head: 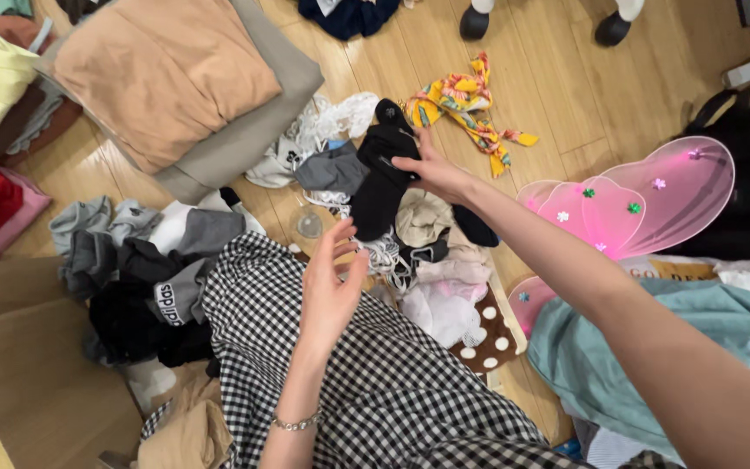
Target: The person sits on the floor and folds various clothing items, including underwear, socks, and a belt, placing them into a white basket inside an open drawer. The person handles items one at a time, folding them neatly before stacking them in the basket.
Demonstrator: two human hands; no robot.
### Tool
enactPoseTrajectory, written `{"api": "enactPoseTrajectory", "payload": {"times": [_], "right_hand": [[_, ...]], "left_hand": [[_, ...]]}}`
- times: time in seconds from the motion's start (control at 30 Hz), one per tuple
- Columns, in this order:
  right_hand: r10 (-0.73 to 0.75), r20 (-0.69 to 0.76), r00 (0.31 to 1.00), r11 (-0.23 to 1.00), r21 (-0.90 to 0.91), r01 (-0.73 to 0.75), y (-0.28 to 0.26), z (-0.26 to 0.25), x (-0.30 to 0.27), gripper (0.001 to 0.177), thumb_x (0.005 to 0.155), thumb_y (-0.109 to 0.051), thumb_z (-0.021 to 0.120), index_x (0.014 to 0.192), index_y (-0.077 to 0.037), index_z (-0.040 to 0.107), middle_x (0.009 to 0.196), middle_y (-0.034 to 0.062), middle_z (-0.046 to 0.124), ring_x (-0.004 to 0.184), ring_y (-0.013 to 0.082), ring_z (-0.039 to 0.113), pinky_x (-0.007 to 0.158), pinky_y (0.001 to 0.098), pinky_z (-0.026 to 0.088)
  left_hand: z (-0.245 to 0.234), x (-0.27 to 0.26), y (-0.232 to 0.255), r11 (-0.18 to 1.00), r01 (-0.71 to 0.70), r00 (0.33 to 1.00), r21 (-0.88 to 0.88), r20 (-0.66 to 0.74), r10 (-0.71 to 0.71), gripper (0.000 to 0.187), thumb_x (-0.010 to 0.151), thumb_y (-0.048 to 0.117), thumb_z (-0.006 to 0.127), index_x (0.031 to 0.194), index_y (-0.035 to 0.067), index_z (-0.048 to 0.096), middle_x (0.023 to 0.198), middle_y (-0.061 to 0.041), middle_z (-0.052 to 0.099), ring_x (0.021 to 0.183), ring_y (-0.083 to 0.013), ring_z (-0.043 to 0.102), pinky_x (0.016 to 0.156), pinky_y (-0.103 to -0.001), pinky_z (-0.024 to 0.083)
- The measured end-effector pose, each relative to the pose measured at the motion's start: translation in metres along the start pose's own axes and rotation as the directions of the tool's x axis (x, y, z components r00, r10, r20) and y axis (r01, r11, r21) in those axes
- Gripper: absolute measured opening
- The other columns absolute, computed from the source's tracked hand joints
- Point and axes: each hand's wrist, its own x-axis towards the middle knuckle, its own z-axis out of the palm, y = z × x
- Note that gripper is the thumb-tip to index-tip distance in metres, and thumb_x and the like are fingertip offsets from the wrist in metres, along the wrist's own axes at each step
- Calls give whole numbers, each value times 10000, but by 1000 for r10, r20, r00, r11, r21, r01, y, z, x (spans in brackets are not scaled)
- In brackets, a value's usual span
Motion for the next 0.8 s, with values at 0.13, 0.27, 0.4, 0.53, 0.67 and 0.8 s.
{"api": "enactPoseTrajectory", "payload": {"times": [0.13,0.27,0.4,0.53,0.67,0.8], "right_hand": [[-183,-78,980,684,-726,70,53,-53,38,1105,843,-386,780,1657,-133,78,1508,241,437,1386,375,434,1123,478,406],[-99,72,993,404,-909,106,58,-126,1,1254,696,-538,907,1593,-53,177,1531,320,338,1431,459,340,1151,490,325],[-105,5,994,323,-945,39,92,-130,-70,1059,618,-503,925,1483,-114,454,1393,318,432,1256,458,501,1052,464,456],[-281,-155,947,396,-918,-33,104,-132,-90,563,745,-388,864,1178,-84,671,1220,202,633,1085,356,652,955,426,541],[-274,-253,928,609,-792,-36,93,-144,-94,335,911,-282,812,1086,-11,722,1029,219,696,948,288,662,839,414,542],[-26,-252,967,993,-121,-5,69,-137,-81,378,855,-256,757,1088,13,629,1015,88,692,838,150,717,689,344,626]], "left_hand": [[-14,-20,-20,994,58,998,97,-26,-56,456,951,149,668,1386,64,560,1280,-124,693,1109,-214,703,834,-318,586],[-18,-28,-32,987,156,986,42,-66,-153,390,963,151,644,1341,66,604,1226,-110,727,1030,-186,720,806,-307,596],[-5,-31,-37,984,174,985,48,-26,-172,364,951,134,640,1306,57,626,1177,-97,748,985,-167,728,779,-303,593],[5,-32,-34,988,150,988,44,16,-151,313,950,112,627,1253,46,665,1126,-76,773,964,-148,747,786,-298,595],[5,-29,-30,984,177,984,28,10,-178,307,958,110,613,1253,45,669,1093,-70,779,936,-148,740,802,-293,590],[1,-29,-31,978,207,978,0,-12,-207,304,968,119,607,1254,41,671,1085,-69,779,934,-146,735,827,-284,580]]}}
